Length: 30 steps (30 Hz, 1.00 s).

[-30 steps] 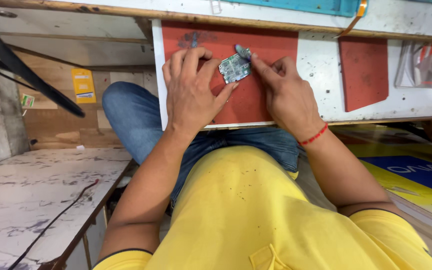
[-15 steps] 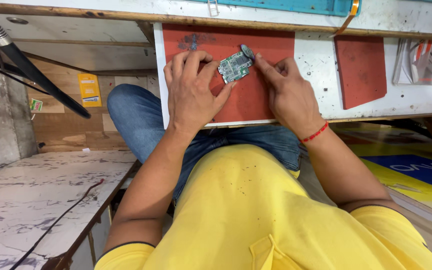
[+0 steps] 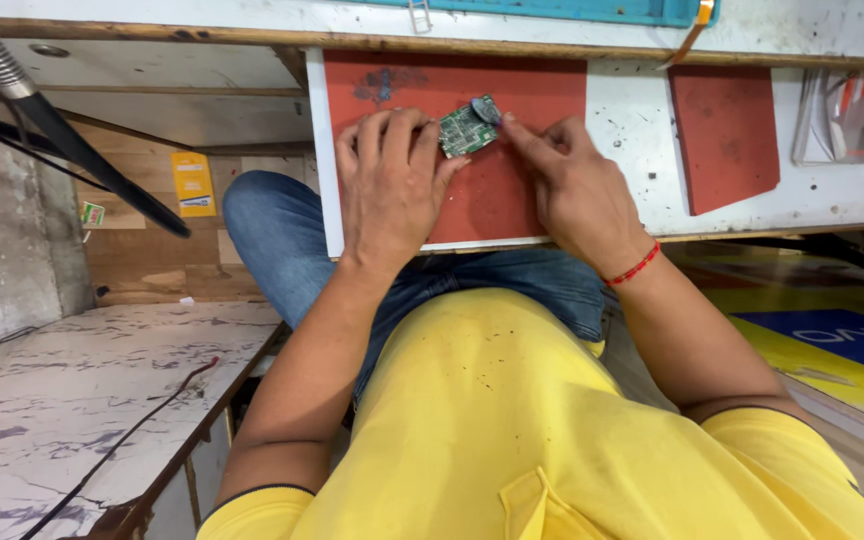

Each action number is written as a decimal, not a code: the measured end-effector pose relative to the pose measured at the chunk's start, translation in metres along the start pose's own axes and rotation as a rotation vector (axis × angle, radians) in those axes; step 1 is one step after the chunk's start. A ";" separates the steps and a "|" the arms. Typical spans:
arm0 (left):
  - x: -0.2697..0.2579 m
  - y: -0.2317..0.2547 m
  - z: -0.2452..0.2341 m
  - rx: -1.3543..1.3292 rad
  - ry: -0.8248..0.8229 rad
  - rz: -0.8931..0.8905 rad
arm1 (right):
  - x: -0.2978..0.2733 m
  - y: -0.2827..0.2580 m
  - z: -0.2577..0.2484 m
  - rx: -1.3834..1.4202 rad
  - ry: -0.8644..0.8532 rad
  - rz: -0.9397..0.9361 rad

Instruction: The person uses a hot air gun to heat a small circuit board placed on a red mat. They repeatedly direct the hot air at specific components while holding the board steady with their other hand.

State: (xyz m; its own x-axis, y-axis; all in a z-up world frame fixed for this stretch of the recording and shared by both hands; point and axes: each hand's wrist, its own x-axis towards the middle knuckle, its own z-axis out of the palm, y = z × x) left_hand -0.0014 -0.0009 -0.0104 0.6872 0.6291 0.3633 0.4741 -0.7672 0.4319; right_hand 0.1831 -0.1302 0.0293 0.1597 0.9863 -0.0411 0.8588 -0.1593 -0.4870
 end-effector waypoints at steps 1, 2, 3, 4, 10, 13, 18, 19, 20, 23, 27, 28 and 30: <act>0.000 0.001 0.000 -0.003 0.001 -0.005 | -0.001 0.000 -0.002 -0.012 0.030 -0.003; 0.002 -0.001 -0.001 0.002 0.006 -0.001 | 0.002 0.000 -0.001 -0.013 0.006 -0.037; 0.004 -0.002 -0.003 0.007 0.012 0.003 | 0.006 -0.001 -0.001 -0.015 -0.019 -0.072; 0.002 -0.002 -0.004 0.002 0.005 0.009 | 0.004 -0.002 -0.001 -0.016 -0.049 -0.091; 0.004 0.000 -0.004 0.023 -0.010 0.008 | 0.001 -0.002 -0.006 -0.038 -0.080 -0.057; 0.002 0.002 -0.002 0.036 -0.013 0.010 | -0.003 0.000 -0.008 -0.052 0.067 -0.007; 0.003 0.000 -0.004 0.033 0.001 0.002 | 0.002 -0.001 -0.009 -0.044 0.015 -0.057; 0.001 0.001 -0.003 0.035 0.003 0.006 | 0.000 0.000 -0.009 -0.063 0.049 -0.032; 0.002 0.003 -0.002 0.031 0.001 0.006 | -0.001 0.001 -0.010 -0.064 -0.010 -0.011; 0.005 0.000 -0.003 0.038 0.004 0.006 | 0.004 0.003 -0.011 -0.052 -0.090 0.015; 0.001 0.001 -0.001 0.023 -0.014 0.001 | 0.001 0.001 -0.010 -0.078 -0.027 -0.020; 0.002 0.000 -0.002 0.024 -0.018 -0.003 | 0.005 0.001 -0.009 -0.098 -0.024 -0.046; 0.003 -0.002 -0.002 -0.004 -0.026 -0.020 | 0.011 -0.002 -0.007 -0.105 -0.061 -0.034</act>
State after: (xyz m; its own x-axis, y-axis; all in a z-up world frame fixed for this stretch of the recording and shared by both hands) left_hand -0.0020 0.0029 -0.0086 0.6917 0.6408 0.3330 0.4858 -0.7541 0.4420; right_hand 0.1863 -0.1195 0.0359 0.1022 0.9915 -0.0809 0.9098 -0.1260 -0.3955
